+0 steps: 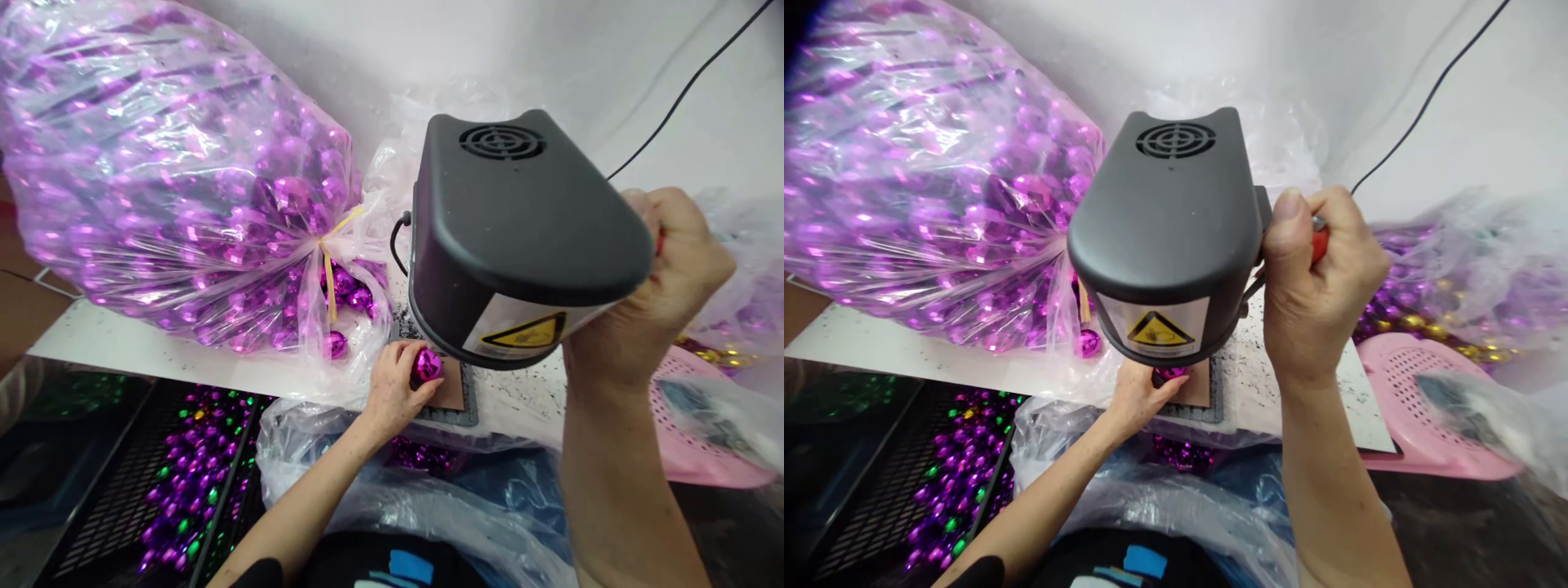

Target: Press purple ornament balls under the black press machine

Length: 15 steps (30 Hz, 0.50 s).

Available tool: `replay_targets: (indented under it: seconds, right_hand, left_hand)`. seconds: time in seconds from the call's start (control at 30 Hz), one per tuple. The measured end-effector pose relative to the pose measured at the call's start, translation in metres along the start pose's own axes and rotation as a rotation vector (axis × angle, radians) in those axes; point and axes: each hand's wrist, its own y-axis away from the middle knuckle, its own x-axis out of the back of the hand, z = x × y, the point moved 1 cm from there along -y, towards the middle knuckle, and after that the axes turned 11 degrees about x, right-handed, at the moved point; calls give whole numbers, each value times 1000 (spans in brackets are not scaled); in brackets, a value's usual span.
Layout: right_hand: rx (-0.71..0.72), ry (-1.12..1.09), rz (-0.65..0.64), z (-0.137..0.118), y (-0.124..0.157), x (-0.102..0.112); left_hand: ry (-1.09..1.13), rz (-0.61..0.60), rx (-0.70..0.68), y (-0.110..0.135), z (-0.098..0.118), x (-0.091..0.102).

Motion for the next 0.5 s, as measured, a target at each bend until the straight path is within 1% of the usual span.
replay_targets:
  seconds: [0.07, 0.2, 0.37, 0.5]
  right_hand:
    - [2, 12, -4, 0, 1, 1]
    - [14, 16, -15, 1, 0, 1]
    - [-7, 19, -18, -3, -1, 2]
    - [67, 95, 21, -14, 10, 8]
  left_hand:
    - [-51, 18, 20, 0, 3, -6]
    - [-37, -17, 69, -5, 3, -15]
    - [23, -71, 66, -9, -1, -18]
    - [65, -98, 84, -9, -4, -19]
